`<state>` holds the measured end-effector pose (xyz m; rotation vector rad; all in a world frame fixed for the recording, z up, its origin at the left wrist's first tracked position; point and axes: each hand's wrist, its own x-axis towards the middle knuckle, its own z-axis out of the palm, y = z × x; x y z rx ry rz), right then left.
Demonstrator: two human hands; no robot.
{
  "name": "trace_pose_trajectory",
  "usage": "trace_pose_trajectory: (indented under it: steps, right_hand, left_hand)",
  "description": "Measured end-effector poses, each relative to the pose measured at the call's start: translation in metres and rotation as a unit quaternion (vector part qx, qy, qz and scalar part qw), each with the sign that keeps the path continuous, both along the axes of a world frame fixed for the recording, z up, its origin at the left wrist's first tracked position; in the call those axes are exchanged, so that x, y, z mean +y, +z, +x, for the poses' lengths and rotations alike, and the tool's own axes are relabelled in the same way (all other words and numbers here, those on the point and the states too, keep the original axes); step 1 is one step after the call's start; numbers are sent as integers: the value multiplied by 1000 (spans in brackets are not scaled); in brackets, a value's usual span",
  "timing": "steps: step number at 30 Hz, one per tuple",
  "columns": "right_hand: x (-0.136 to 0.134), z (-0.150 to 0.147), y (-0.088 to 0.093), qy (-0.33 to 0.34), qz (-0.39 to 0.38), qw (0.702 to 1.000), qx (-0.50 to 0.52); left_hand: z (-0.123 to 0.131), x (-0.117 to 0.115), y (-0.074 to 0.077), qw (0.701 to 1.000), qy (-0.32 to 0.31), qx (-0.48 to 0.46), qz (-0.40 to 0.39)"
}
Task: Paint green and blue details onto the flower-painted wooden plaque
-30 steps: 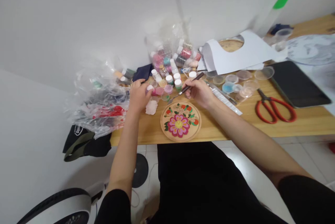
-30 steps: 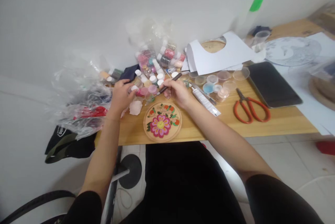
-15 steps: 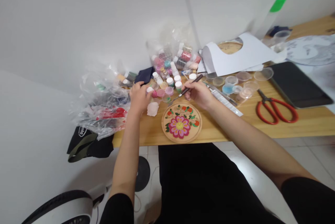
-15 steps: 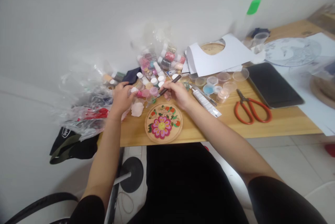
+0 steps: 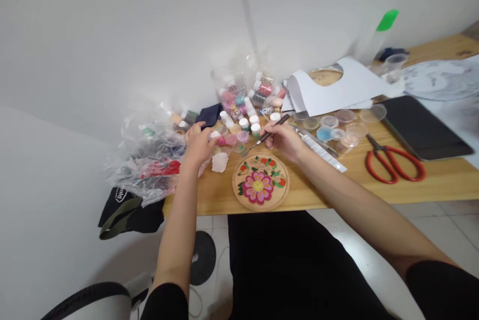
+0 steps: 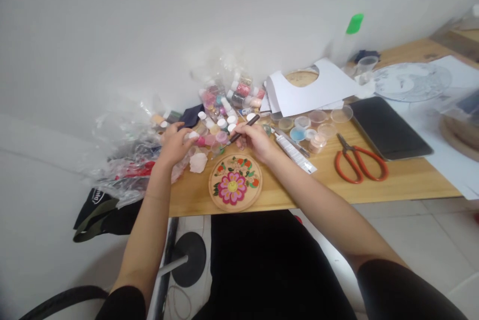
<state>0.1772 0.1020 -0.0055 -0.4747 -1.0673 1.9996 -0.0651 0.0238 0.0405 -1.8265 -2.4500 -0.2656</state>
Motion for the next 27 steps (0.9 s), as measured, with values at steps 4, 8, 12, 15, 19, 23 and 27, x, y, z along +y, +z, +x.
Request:
trace_pose_trajectory:
  steps: [4, 8, 12, 15, 19, 23, 27]
  right_hand:
    - [1, 0, -1, -1, -3, 1000, 1]
    - [2, 2, 1, 6, 1, 1000, 2]
    - [-3, 3, 5, 64, 11, 998, -3]
    - [-7, 3, 8, 102, 12, 995, -9]
    - [-6, 5, 8, 97, 1, 995, -11]
    - [-2, 7, 7, 64, -13, 998, -16]
    - [-2, 9, 11, 13, -39, 999, -17]
  left_hand:
    - [4, 3, -8, 1000, -1, -15, -9]
    - [7, -4, -20, 999, -17, -32, 40]
    - [10, -30, -44, 984, -27, -58, 166]
    - [24, -58, -68, 965, 32, -58, 252]
    - [56, -94, -91, 946, 98, -49, 306]
    - [77, -109, -99, 939, 117, -64, 317]
    - [75, -104, -100, 946, 103, -127, 281]
